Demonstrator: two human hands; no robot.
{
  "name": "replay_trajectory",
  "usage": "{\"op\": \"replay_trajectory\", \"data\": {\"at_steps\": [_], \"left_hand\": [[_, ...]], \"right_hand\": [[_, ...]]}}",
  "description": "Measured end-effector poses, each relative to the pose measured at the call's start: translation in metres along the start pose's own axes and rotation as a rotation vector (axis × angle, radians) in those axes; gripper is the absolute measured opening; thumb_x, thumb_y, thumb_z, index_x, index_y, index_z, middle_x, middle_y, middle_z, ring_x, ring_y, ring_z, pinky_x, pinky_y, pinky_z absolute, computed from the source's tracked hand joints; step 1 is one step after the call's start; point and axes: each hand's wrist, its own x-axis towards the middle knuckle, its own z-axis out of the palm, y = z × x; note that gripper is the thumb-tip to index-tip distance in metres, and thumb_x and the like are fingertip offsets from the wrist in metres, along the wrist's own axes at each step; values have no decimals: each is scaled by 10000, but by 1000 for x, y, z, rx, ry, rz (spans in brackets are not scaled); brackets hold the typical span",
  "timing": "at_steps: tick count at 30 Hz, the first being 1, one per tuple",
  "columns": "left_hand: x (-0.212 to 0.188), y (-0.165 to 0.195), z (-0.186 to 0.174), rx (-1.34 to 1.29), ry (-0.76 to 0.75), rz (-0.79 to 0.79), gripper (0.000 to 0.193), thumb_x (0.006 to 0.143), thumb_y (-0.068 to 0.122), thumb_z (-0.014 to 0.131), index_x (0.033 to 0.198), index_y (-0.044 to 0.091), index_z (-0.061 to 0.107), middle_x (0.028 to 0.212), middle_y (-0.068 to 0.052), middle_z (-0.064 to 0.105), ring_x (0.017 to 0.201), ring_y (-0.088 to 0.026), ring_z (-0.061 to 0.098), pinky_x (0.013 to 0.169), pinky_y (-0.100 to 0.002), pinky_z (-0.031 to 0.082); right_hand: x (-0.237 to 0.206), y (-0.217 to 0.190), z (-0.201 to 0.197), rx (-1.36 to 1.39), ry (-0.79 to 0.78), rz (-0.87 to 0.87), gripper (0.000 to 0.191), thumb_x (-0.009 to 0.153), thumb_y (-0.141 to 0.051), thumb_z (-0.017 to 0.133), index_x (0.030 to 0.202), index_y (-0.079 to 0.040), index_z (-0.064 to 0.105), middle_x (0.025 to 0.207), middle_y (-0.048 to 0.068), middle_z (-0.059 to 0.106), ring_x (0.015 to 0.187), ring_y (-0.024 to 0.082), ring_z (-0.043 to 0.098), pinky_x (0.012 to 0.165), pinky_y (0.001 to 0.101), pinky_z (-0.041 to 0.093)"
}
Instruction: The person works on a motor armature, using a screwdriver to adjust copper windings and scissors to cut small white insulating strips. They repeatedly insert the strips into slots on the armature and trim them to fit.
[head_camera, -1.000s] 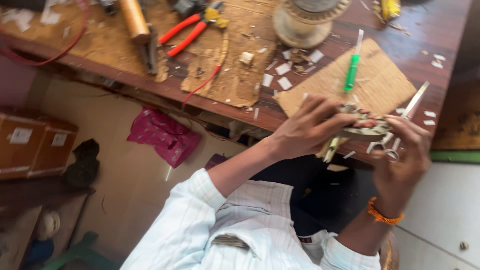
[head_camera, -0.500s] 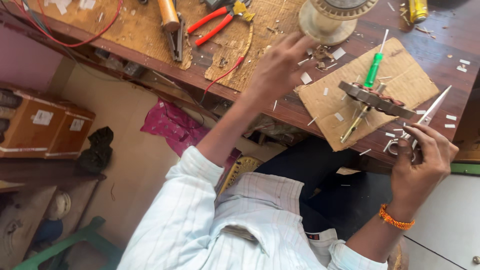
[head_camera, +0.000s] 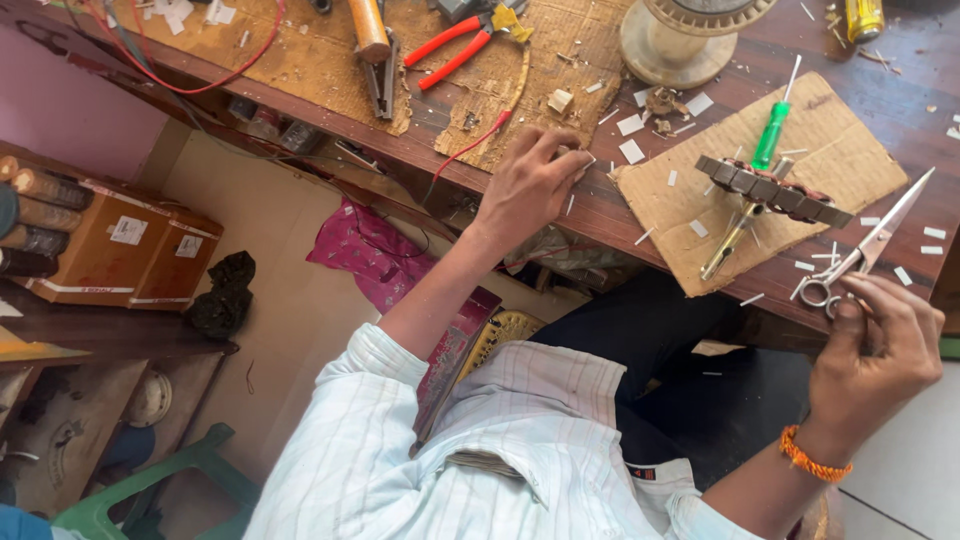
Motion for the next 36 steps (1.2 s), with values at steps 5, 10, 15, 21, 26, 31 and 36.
{"op": "replay_trajectory", "data": {"at_steps": [5,10,15,21,26,31,36], "left_hand": [[-23,23,-15,-13,18,119,415,898,417,735,1158,97,688,1300,-91,590,1234,-296,519,1071,-454,419],[-49,27,-11,-130,-63,327,438,880,383,740,1218,108,694,1296,-45,614,1212,-256,546,1033,-445,423],[-50,25,8,-374,-3,225,180,966,205,765,1134,196,700,1086,20,645,1107,-190,602,1013,-345,500],[-56,50,0,-645,-256,170,614,948,227,746,1507,176,499,1042,60,688,976,-192,568,1012,-351,499],[-50,46,-10,-555,-297,424,506,989,237,692,1466,201,527,1155,16,688,979,-153,612,972,-324,483],[-56,48,-1,-497,-258,343,417,915,262,749,1296,133,639,1038,-17,687,981,-230,608,951,-349,520],[-75,68,9,-785,-243,1,228,914,192,782,1096,86,695,962,-46,696,919,-209,699,863,-334,578]], "right_hand": [[-23,24,-2,-13,19,-12,270,1156,-248,652,1184,14,715,1161,111,699,1118,212,643,949,299,526],[-38,14,-3,45,43,40,218,1174,-174,630,1212,27,707,1167,144,722,1039,180,655,847,229,492],[-50,-49,28,362,-63,287,209,1189,-175,636,1138,16,706,1046,84,734,944,111,696,805,192,516],[-48,-91,84,672,-268,454,222,1081,-113,627,1220,57,660,1115,96,698,968,140,689,884,238,538],[-61,-81,103,776,-374,666,187,982,-3,647,1148,74,684,1021,110,728,921,167,726,857,277,580],[-72,-46,112,832,-441,716,208,886,69,698,1092,85,718,976,118,743,920,159,724,881,261,568],[-80,-14,120,720,-476,689,147,850,56,737,996,68,722,883,90,747,844,121,701,796,238,550]]}}
